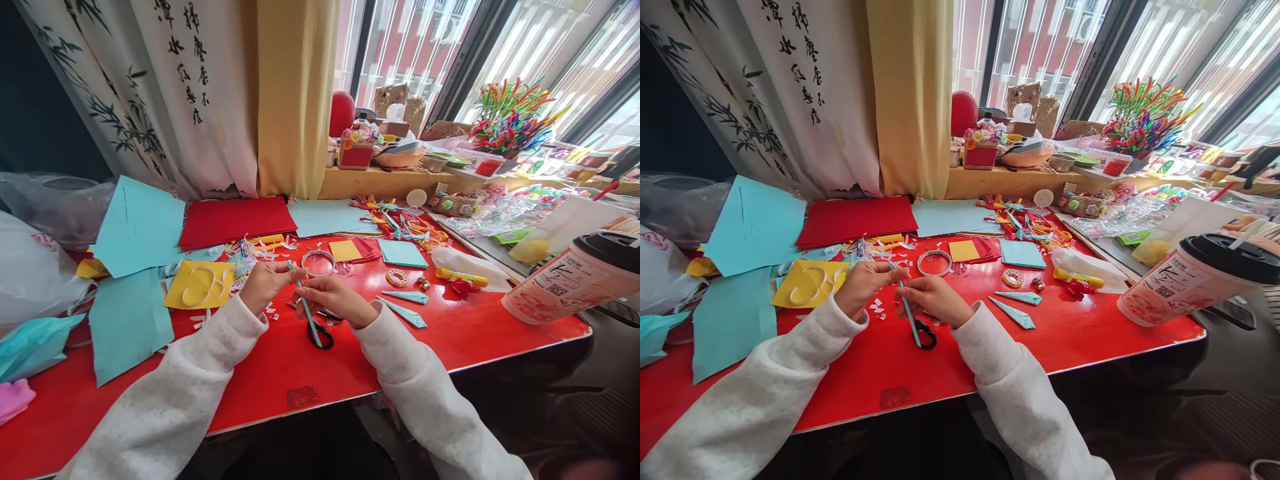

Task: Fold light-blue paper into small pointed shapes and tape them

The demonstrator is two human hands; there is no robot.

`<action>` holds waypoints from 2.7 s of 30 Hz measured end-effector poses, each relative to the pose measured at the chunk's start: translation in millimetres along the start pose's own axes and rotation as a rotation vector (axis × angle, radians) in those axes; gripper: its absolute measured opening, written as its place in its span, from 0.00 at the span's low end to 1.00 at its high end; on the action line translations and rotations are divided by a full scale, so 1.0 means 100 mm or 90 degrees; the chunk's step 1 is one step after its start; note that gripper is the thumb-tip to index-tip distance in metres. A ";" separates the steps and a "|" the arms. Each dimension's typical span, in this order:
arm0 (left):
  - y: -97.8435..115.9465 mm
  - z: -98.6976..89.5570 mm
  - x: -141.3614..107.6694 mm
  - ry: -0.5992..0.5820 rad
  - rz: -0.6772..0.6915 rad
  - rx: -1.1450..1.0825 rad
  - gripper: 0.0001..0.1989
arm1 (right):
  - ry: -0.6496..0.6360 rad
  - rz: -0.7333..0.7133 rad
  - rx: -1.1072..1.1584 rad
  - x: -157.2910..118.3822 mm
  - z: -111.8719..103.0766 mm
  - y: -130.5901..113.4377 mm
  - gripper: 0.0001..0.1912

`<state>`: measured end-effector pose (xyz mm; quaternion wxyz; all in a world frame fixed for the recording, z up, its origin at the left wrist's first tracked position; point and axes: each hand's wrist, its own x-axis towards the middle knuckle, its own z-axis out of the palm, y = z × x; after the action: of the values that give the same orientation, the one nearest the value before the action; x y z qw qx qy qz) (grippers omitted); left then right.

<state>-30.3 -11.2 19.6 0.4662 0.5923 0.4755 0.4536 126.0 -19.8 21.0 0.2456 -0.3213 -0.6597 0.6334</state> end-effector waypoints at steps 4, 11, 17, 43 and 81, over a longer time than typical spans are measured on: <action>0.02 0.02 -0.02 0.040 0.057 0.111 0.15 | -0.025 0.034 0.022 0.00 0.01 -0.01 0.17; 0.14 0.14 -0.13 -0.070 0.044 0.108 0.12 | 0.010 0.052 0.044 -0.32 0.07 -0.11 0.14; 0.25 0.28 -0.26 -0.376 -0.010 0.033 0.17 | 0.106 0.024 -0.012 -0.97 0.21 -0.07 0.14; 0.20 1.32 0.29 -0.488 0.263 0.422 0.10 | 0.472 0.067 -0.156 -1.93 -0.51 0.26 0.15; 0.31 0.74 0.05 -0.321 0.237 0.274 0.19 | 0.446 0.039 -0.182 -1.35 -0.24 0.31 0.16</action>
<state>47.7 -19.0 39.2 0.3430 0.8461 0.3141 0.2604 237.8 -103.0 3.3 0.3896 -0.5689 -0.6077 0.3940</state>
